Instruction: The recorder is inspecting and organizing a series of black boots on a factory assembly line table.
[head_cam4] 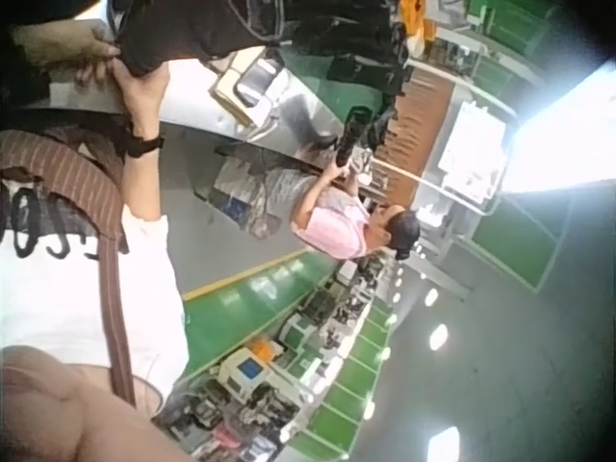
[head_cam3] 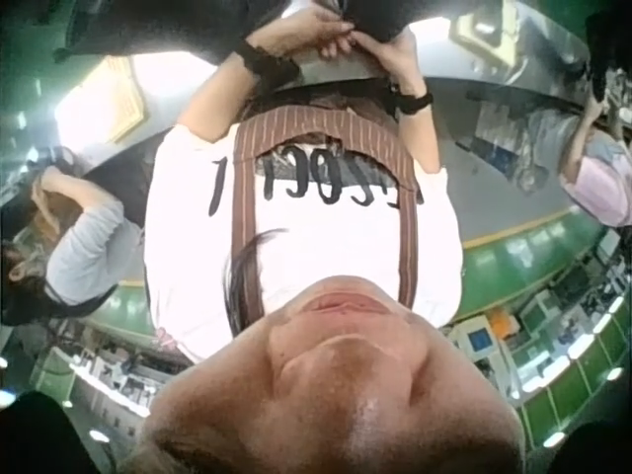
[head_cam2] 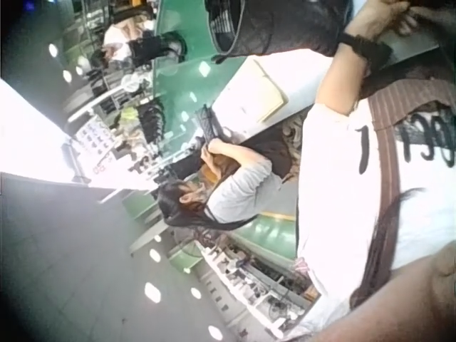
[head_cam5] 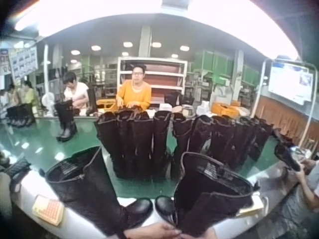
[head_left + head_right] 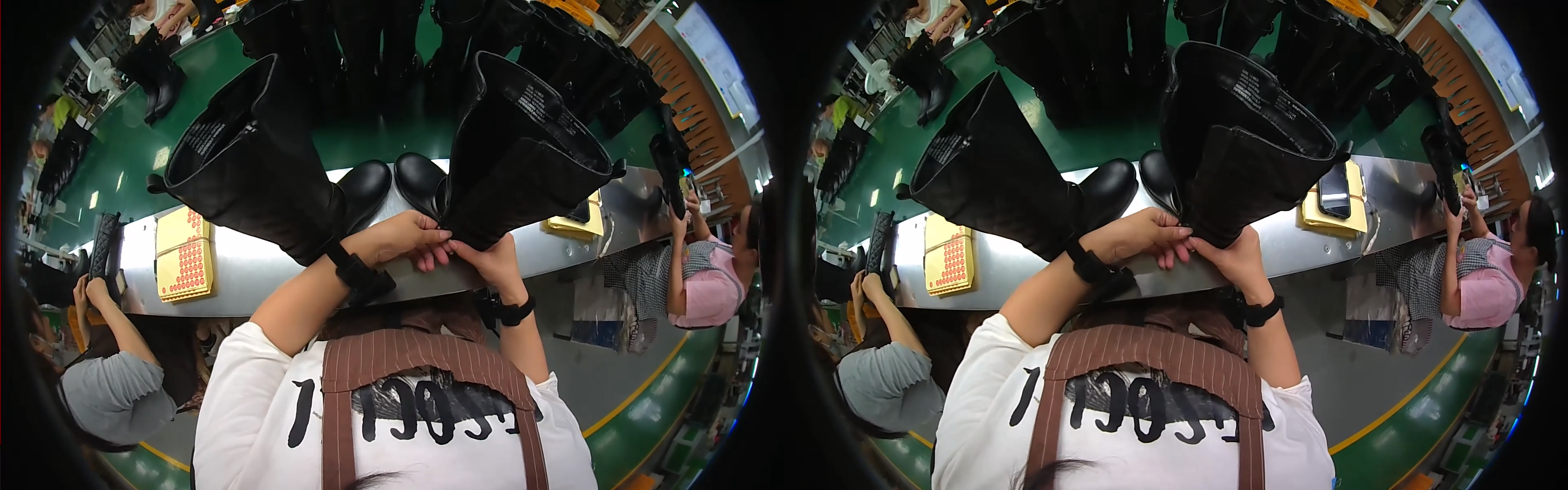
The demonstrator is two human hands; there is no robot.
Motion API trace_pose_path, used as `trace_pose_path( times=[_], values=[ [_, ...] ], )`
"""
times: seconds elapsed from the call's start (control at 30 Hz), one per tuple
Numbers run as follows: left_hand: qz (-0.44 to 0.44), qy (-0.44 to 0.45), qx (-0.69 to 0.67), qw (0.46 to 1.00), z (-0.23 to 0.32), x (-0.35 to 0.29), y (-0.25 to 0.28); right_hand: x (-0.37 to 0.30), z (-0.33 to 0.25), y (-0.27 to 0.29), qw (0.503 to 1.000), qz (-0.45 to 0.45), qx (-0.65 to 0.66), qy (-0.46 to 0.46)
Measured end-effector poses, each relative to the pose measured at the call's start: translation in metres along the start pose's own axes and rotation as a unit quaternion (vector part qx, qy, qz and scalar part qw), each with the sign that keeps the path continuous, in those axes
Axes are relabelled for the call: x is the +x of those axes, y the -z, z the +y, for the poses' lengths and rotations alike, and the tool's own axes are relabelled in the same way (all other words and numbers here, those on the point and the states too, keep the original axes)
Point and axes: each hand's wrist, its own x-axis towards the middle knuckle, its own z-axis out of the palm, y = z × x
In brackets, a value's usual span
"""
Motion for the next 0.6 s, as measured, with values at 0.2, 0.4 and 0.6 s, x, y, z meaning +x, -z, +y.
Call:
trace_pose_path(
  times=[0.2, 0.4, 0.6],
  values=[
    [0.038, -0.003, 0.05, 0.998, 0.007, -0.005, 0.005, -0.003, 0.0, 0.0, 0.997, 0.036, -0.066, 0.023],
    [0.043, -0.016, 0.004, 0.999, 0.025, -0.015, -0.011, -0.003, -0.005, -0.003, 0.995, 0.043, -0.087, 0.016],
    [-0.015, -0.207, -0.034, 0.978, 0.099, -0.08, -0.049, -0.002, -0.002, -0.005, 0.989, 0.078, -0.119, 0.037]
  ],
)
